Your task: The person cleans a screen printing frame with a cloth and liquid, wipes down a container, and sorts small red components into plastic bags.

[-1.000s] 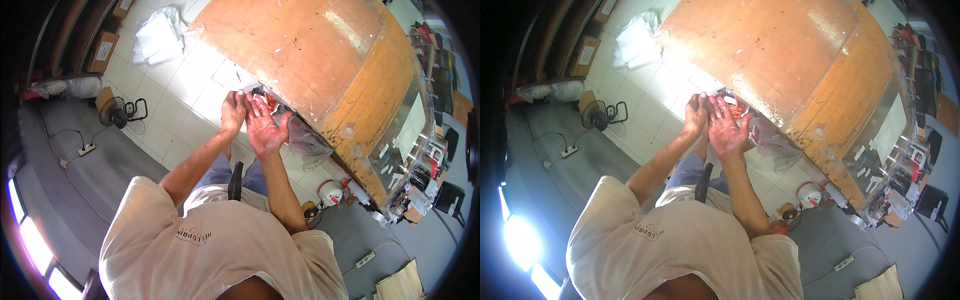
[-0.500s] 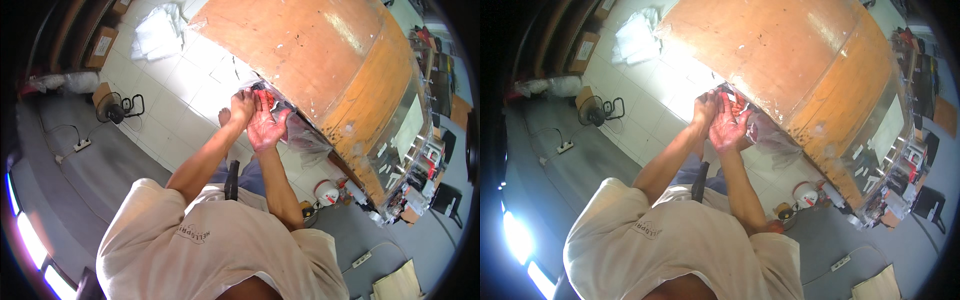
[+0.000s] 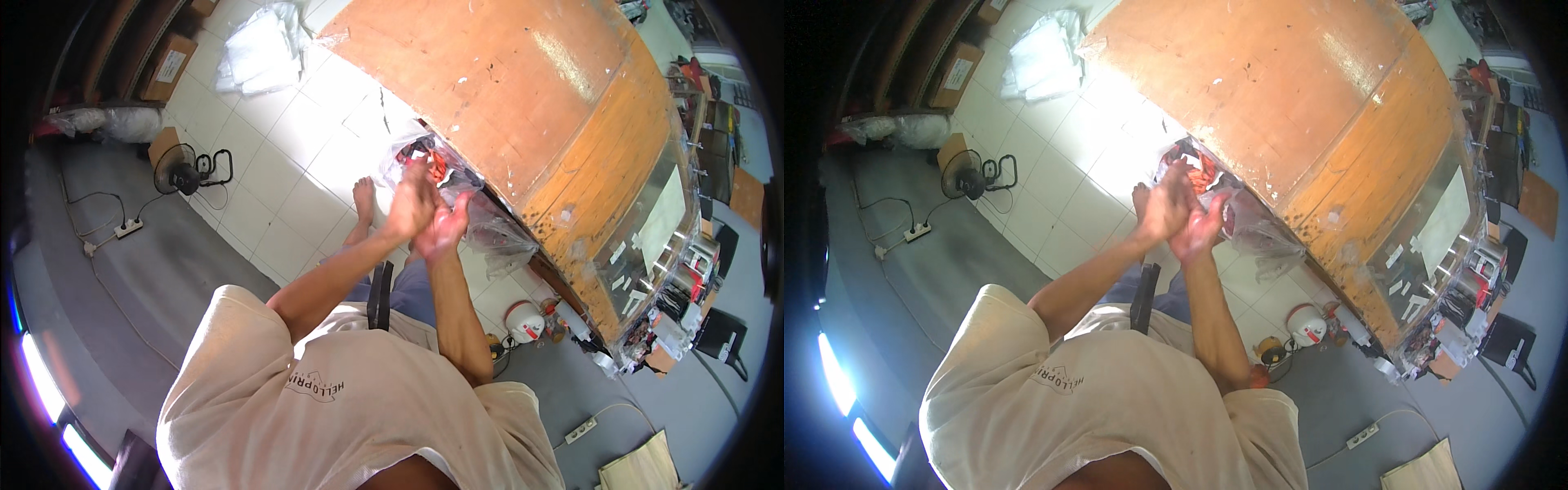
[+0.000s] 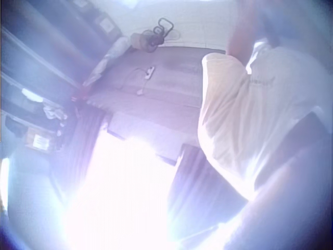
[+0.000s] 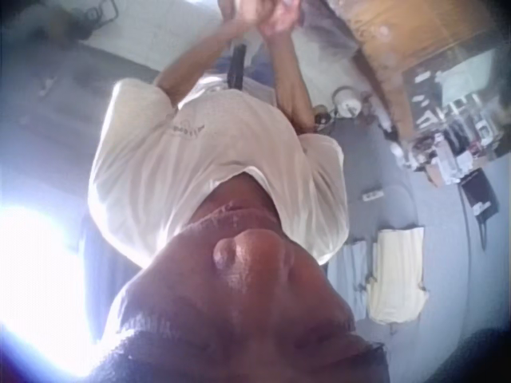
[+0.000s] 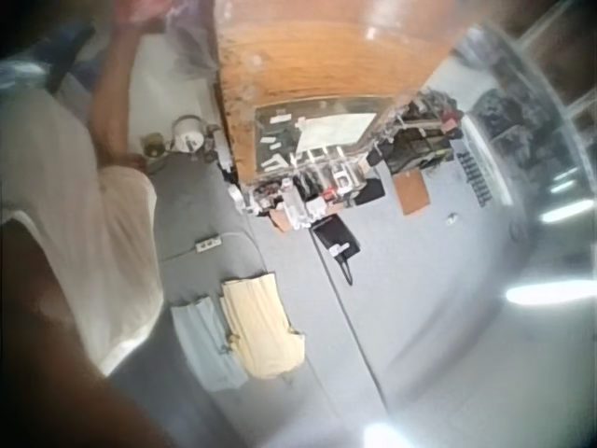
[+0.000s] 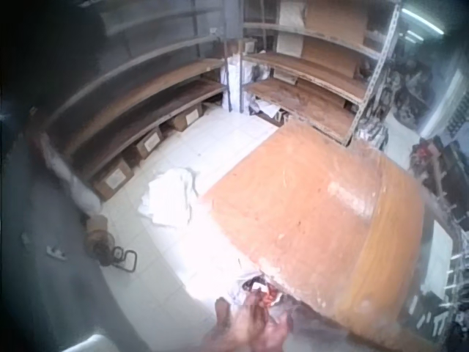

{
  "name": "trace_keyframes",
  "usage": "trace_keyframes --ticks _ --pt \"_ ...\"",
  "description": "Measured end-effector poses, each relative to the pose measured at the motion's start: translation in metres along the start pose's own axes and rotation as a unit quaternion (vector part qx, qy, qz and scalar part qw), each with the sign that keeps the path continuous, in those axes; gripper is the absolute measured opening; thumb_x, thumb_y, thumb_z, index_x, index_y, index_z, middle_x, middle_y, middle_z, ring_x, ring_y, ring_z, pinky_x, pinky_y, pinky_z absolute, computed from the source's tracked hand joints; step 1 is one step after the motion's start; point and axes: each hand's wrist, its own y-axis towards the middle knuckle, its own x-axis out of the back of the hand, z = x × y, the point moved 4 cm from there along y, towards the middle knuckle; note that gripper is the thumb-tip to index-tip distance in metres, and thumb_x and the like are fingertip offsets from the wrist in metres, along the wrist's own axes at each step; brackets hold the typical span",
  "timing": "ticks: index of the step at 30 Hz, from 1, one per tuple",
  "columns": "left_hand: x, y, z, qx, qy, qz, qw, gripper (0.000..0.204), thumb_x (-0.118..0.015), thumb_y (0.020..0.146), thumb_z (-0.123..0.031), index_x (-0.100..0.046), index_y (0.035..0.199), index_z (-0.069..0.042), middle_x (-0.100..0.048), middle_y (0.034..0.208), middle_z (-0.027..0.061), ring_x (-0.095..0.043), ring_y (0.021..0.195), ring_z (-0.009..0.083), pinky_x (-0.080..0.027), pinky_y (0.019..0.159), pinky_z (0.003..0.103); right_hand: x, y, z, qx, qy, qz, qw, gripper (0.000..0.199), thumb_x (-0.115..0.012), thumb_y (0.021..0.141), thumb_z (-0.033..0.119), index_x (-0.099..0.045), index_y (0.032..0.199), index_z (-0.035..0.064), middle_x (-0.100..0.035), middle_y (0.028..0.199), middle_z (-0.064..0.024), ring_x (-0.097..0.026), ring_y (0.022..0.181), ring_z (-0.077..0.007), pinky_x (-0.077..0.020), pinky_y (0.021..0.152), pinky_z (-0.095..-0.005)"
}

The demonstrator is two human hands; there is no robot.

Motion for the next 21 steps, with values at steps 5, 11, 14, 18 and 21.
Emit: trace_keyframes --ticks 5,11,14,18,21 --pt "-0.012 -0.01 0.039 0.005 0.002 -0.014 1.0 0.032 -0.043 0.095 -0.013 -0.056 0.12 0.004 -0.06 0.119 0.026 -0.06 0.109 0.0387 -0.048 0.094 0.038 -0.009 -0.017 -0.003 -0.06 0.111 0.129 0.984 0.097 -0.031 0.086 0.075 -0.025 0.146 -0.0011 -0.028 0.151 -0.0163 -0.024 0.141 -0.0288 -0.0173 0.117 -0.0429" --pt "0.009 0.018 0.031 0.363 -0.484 0.021 0.796 0.033 -0.038 0.102 -0.021 -0.057 0.107 0.005 -0.068 0.096 0.0201 -0.067 0.083 0.0271 -0.052 0.078 0.039 -0.001 -0.017 0.007 0.008 0.085 0.177 0.981 0.077 -0.031 0.094 0.059 -0.036 0.129 -0.0101 -0.034 0.137 -0.0235 -0.029 0.131 -0.0345 -0.0251 0.111 -0.0458" --pt "0.001 0.001 0.037 0.383 -0.642 0.032 0.663 0.032 -0.034 0.104 -0.02 -0.054 0.111 0.003 -0.066 0.104 0.0185 -0.064 0.087 0.0221 -0.051 0.082 0.035 -0.013 -0.016 0.01 0.043 0.105 0.021 0.993 0.046 -0.031 0.099 0.039 -0.051 0.086 -0.0007 -0.052 0.09 -0.0154 -0.048 0.087 -0.0276 -0.0413 0.084 -0.0418" --pt "-0.019 -0.028 0.006 0.371 -0.651 -0.04 0.662 0.024 -0.037 0.104 -0.018 -0.054 0.111 -0.003 -0.059 0.088 0.0049 -0.056 0.079 0.0145 -0.049 0.077 0.03 -0.005 -0.001 0.018 0.026 0.126 0.087 0.988 0.034 -0.035 0.098 0.027 -0.038 0.07 0.0074 -0.042 0.075 -0.0082 -0.042 0.076 -0.0219 -0.0401 0.072 -0.036" --pt "-0.007 -0.027 -0.016 0.317 -0.606 -0.063 0.727 0.025 -0.039 0.103 -0.02 -0.055 0.113 -0.003 -0.057 0.086 0.004 -0.055 0.078 0.0132 -0.048 0.076 0.029 -0.011 -0.006 0.019 0.022 0.043 0.053 0.997 0.031 -0.038 0.097 0.025 -0.041 0.072 0.0082 -0.047 0.077 -0.0062 -0.043 0.072 -0.0189 -0.0408 0.069 -0.0328"
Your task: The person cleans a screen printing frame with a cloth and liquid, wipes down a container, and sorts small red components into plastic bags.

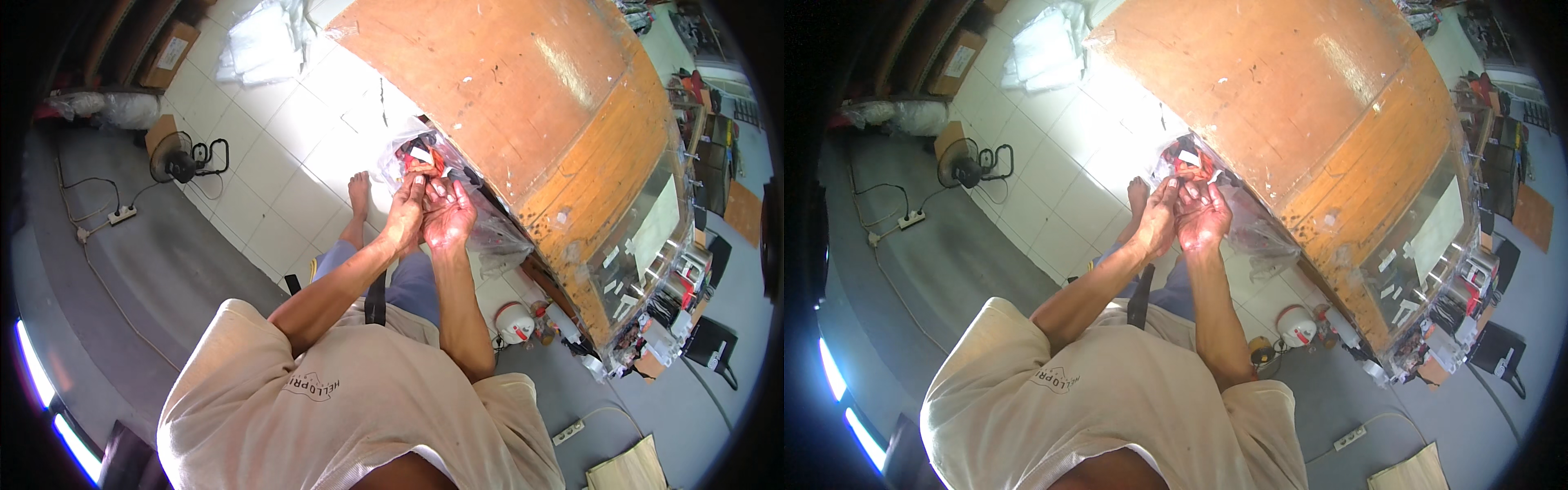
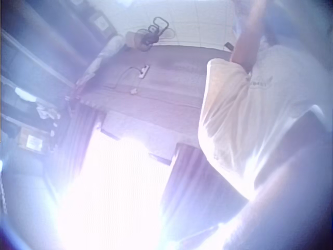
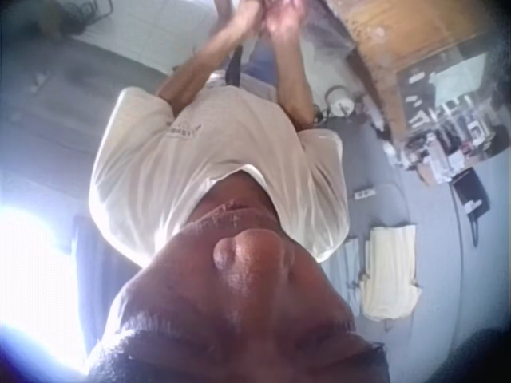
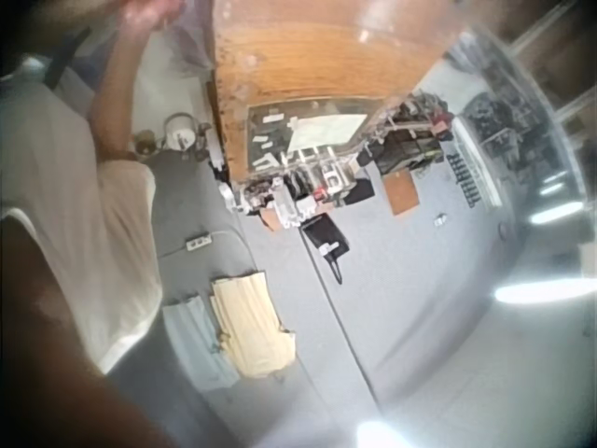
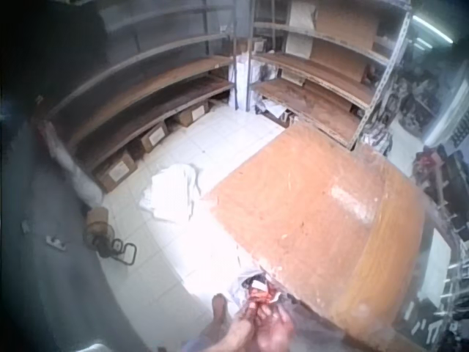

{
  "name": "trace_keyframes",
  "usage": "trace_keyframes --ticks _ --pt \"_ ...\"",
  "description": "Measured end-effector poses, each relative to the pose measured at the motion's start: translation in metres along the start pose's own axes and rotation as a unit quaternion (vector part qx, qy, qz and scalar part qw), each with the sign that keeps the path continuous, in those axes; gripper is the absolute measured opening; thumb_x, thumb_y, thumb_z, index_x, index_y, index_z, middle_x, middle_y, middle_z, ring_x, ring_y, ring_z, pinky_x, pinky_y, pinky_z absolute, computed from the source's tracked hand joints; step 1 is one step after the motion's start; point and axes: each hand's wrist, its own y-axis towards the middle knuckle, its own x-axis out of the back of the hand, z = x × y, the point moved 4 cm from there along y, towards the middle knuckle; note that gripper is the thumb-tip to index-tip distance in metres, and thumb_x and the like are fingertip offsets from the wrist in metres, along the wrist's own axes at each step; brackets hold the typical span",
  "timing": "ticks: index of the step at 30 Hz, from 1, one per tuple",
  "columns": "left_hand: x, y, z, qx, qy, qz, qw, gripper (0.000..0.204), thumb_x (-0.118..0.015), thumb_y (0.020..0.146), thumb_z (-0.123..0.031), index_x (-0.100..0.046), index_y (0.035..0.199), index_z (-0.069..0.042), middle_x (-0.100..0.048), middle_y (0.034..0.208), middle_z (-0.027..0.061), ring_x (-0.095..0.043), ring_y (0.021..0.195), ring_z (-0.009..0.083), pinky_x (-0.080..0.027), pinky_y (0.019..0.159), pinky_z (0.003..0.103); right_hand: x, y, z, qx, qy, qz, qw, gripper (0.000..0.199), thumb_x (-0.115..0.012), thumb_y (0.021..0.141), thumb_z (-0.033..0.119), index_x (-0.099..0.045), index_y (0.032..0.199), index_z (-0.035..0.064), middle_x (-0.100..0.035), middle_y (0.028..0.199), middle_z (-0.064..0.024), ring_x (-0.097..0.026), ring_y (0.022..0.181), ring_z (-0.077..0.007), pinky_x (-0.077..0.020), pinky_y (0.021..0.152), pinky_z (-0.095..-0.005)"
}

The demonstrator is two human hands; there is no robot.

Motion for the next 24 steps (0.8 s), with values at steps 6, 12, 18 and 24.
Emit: trace_keyframes --ticks 6,12,18,24 --pt "0.007 0.0 -0.023 -0.012 0.325 -0.05 0.944 0.032 -0.041 0.103 -0.022 -0.061 0.108 0.003 -0.065 0.093 0.0119 -0.059 0.082 0.0169 -0.049 0.076 0.03 -0.022 -0.021 0.002 0.256 -0.798 0.119 0.532 0.027 -0.042 0.09 0.004 -0.054 0.112 -0.0064 -0.055 0.119 -0.016 -0.058 0.106 -0.0294 -0.0463 0.088 -0.0393" --pt "0.037 0.03 -0.014 0.121 -0.015 0.04 0.992 0.038 -0.04 0.102 -0.018 -0.046 0.121 0.014 -0.057 0.119 0.0204 -0.057 0.111 0.0277 -0.047 0.099 0.041 -0.025 -0.043 0.006 0.229 -0.927 0.275 0.111 0.05 -0.047 0.084 0.0 -0.042 0.133 -0.0107 -0.035 0.147 -0.0187 -0.033 0.138 -0.0316 -0.0297 0.113 -0.0445" --pt "0.017 0.012 -0.035 0.117 -0.011 0.224 0.968 0.041 -0.043 0.099 -0.011 -0.038 0.133 0.011 -0.047 0.136 0.0206 -0.051 0.121 0.0254 -0.043 0.103 0.038 -0.023 -0.043 0.02 0.182 -0.95 0.255 0.009 0.054 -0.047 0.086 0.012 -0.041 0.137 -0.0038 -0.026 0.153 -0.0145 -0.023 0.143 -0.0286 -0.0243 0.115 -0.0467" --pt "0.022 0.029 -0.032 -0.075 0.461 0.087 0.88 0.031 -0.046 0.099 -0.019 -0.064 0.107 0.006 -0.069 0.085 0.012 -0.064 0.069 0.0238 -0.052 0.067 0.035 -0.025 -0.037 0.005 0.133 -0.963 0.233 0.038 0.049 -0.046 0.09 0.014 -0.043 0.136 -0.0047 -0.027 0.15 -0.0243 -0.024 0.142 -0.0322 -0.0255 0.113 -0.0507"
